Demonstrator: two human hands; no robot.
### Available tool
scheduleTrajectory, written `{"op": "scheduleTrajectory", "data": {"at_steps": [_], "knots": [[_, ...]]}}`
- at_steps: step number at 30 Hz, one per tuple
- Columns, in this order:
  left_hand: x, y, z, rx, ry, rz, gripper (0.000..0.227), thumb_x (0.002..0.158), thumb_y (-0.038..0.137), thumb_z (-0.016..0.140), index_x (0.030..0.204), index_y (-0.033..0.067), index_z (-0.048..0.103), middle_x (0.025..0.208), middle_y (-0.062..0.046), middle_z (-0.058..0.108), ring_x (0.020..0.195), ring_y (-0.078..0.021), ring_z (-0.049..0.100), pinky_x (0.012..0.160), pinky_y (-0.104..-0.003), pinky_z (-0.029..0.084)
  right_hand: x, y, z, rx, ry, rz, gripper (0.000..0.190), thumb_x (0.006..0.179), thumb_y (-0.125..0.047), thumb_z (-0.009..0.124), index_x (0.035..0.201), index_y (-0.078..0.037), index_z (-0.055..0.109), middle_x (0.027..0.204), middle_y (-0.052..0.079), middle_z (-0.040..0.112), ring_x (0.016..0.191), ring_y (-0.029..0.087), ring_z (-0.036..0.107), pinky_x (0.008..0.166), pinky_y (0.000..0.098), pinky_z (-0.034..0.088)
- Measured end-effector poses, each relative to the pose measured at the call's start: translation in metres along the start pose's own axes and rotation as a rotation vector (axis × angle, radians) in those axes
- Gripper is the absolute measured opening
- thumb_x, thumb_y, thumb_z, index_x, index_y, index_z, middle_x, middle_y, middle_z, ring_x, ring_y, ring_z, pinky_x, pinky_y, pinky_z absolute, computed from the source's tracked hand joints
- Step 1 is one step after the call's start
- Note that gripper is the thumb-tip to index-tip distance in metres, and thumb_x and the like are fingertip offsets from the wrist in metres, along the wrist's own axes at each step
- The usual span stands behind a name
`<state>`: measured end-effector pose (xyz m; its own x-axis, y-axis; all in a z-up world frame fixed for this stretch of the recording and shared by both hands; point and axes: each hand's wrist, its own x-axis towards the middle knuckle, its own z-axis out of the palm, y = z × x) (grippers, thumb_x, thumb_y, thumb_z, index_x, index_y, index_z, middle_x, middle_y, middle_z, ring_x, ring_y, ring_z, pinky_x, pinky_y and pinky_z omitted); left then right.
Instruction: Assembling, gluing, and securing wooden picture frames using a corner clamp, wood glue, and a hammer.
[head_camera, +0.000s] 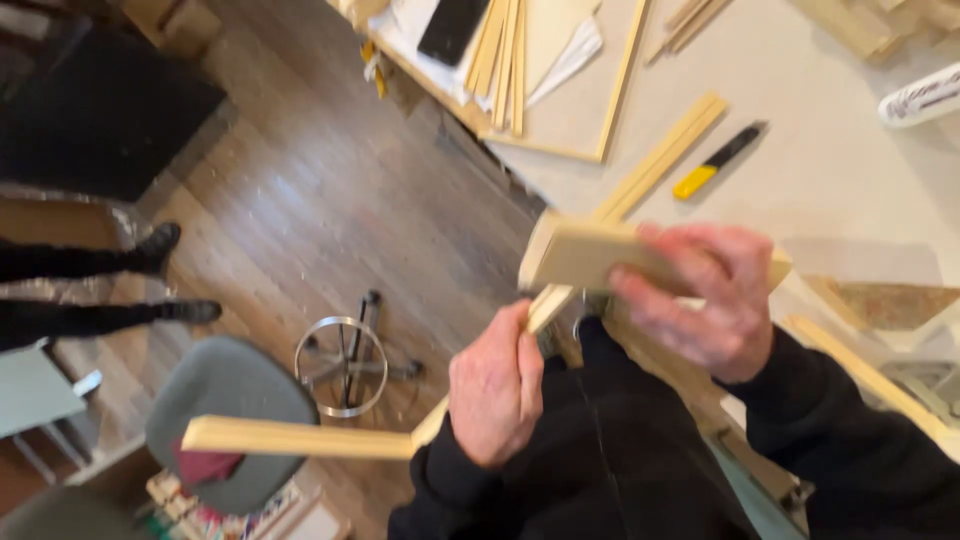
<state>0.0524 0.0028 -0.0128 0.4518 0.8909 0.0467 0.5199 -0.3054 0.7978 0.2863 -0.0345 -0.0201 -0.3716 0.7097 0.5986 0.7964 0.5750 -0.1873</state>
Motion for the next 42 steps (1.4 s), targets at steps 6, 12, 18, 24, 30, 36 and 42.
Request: {"op": "scheduleTrajectory", "data": {"at_steps": [6, 12, 18, 24, 30, 36, 42], "knots": [[0.005, 0.004, -0.003, 0.028, -0.02, -0.03, 0.016, 0.1, 0.012, 0.056, 0.112, 0.005, 0.064, 0.084, -0.019, 0.068, 0.077, -0.0405, 0.068, 0.067, -0.047, 0.053, -0.011, 0.04, -0.01, 0.007, -0.062, -0.072, 0.042, 0.082, -0.014, 0.076, 0.123, -0.022, 0.079, 0.134, 0.006, 0.066, 0.114, 0.02, 0.056, 0.091, 0.0372, 0.046], [0.003, 0.008, -0.007, 0.014, 0.025, -0.078, 0.022, 0.1, 0.01, 0.054, 0.119, 0.0045, 0.064, 0.086, -0.017, 0.067, 0.078, -0.0383, 0.069, 0.068, -0.044, 0.055, -0.024, 0.063, -0.028, -0.131, -0.047, 0.542, 0.05, 0.086, -0.01, 0.074, 0.134, -0.011, 0.062, 0.149, 0.018, 0.061, 0.134, 0.03, 0.052, 0.114, 0.0437, 0.046], [0.0, 0.006, -0.008, 0.147, 0.017, 0.156, 0.028, 0.095, 0.007, 0.057, 0.122, 0.0012, 0.061, 0.1, -0.015, 0.064, 0.089, -0.0364, 0.066, 0.073, -0.042, 0.054, -0.002, 0.01, -0.026, -0.043, -0.006, -0.088, 0.047, 0.087, -0.02, 0.086, 0.13, -0.023, 0.067, 0.141, 0.009, 0.061, 0.127, 0.025, 0.052, 0.104, 0.045, 0.047], [-0.006, 0.002, -0.01, 0.197, -0.025, 0.164, 0.026, 0.09, 0.008, 0.063, 0.116, 0.006, 0.06, 0.093, -0.01, 0.061, 0.083, -0.0314, 0.064, 0.069, -0.04, 0.052, -0.029, 0.043, -0.021, -0.059, 0.026, -0.202, 0.041, 0.094, -0.029, 0.088, 0.129, -0.025, 0.068, 0.135, 0.001, 0.064, 0.12, 0.019, 0.056, 0.096, 0.0425, 0.045], [-0.006, 0.004, -0.013, 0.18, 0.004, 0.101, 0.025, 0.096, 0.011, 0.069, 0.119, 0.0051, 0.059, 0.089, -0.01, 0.059, 0.08, -0.0305, 0.063, 0.067, -0.04, 0.051, -0.058, 0.1, -0.05, -0.087, -0.151, 0.345, 0.028, 0.097, -0.006, 0.072, 0.122, -0.009, 0.06, 0.138, 0.014, 0.061, 0.124, 0.026, 0.062, 0.103, 0.0386, 0.051], [0.0, 0.004, -0.016, 0.197, -0.013, 0.203, 0.032, 0.092, 0.012, 0.072, 0.12, 0.0046, 0.058, 0.089, -0.01, 0.057, 0.079, -0.029, 0.062, 0.068, -0.039, 0.05, 0.0, 0.03, -0.043, 0.026, -0.018, -0.07, 0.047, 0.083, -0.013, 0.083, 0.123, -0.017, 0.059, 0.123, 0.013, 0.065, 0.117, 0.028, 0.057, 0.097, 0.0444, 0.051], [-0.003, -0.006, -0.028, 0.29, 0.042, 0.269, 0.032, 0.092, 0.012, 0.074, 0.12, 0.005, 0.059, 0.087, -0.008, 0.055, 0.076, -0.0268, 0.058, 0.067, -0.039, 0.048, -0.049, 0.113, -0.059, 0.103, -0.261, -0.01, 0.052, 0.081, -0.008, 0.078, 0.128, -0.008, 0.054, 0.133, 0.019, 0.064, 0.131, 0.032, 0.055, 0.107, 0.0516, 0.048]]}}
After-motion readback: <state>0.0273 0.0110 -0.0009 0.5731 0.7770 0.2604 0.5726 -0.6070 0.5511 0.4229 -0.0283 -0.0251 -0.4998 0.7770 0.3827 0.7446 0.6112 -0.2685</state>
